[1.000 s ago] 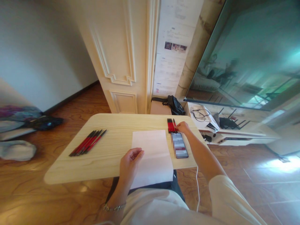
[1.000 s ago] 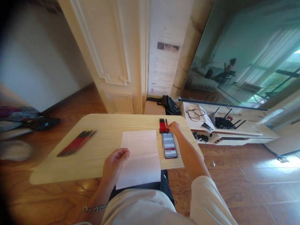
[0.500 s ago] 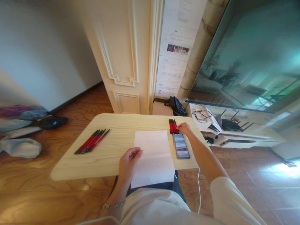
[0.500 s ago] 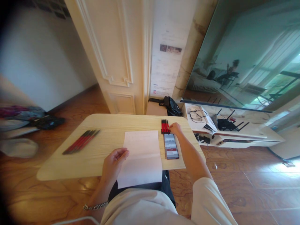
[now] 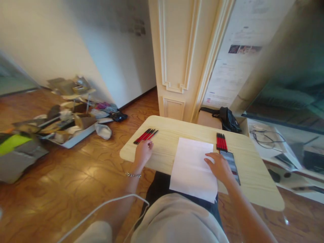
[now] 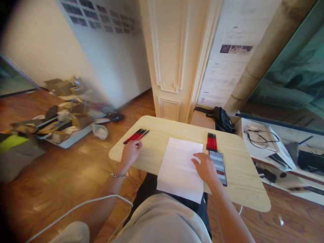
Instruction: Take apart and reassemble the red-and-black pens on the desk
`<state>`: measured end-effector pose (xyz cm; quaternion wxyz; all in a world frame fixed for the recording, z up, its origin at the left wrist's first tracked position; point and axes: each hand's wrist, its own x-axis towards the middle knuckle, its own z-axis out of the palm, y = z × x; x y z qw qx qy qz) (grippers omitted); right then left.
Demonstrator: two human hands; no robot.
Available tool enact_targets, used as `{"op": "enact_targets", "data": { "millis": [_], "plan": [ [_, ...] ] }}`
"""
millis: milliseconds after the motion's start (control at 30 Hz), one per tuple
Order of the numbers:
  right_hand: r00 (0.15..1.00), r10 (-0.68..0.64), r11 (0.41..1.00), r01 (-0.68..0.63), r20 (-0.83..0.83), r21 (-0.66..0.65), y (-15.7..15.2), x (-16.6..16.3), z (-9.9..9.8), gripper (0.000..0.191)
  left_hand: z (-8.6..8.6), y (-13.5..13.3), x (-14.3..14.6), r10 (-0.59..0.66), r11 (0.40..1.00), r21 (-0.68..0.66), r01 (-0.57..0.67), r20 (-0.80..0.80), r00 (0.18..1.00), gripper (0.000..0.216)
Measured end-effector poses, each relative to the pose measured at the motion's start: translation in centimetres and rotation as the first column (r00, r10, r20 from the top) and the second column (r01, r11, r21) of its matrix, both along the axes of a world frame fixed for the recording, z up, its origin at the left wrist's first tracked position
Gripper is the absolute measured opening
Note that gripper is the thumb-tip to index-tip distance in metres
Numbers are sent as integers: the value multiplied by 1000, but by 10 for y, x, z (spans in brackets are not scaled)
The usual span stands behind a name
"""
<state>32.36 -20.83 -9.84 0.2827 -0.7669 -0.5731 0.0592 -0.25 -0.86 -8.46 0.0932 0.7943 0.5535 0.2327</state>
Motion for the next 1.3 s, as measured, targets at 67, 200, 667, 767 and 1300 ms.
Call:
{"op": "enact_targets", "data": {
  "millis": [67,200,667,767,1300],
  "plan": [
    [999,28,999,-28,25,15,-6,-21,-12,31,5,14,-6,33,999,5,-32,-115,993,28],
    [999,21,999,-20,48,-29,-7,-37,-27,30,9,33,-6,77,997,-13,-81,-194,978,29],
    [998,-62,998,62,7,-9,6,-39,-29,29,21,42,9,44,994,-89,-68,-241,970,29],
    [997,-75,997,75,-5,-15,7,-40,-29,30,29,19,19,-29,997,-78,12,-211,977,30],
    [996,-93,995,93,2,-21,8,-43,-24,30,-18,-128,127,-363,919,-187,347,-64,929,22]
  ]
}}
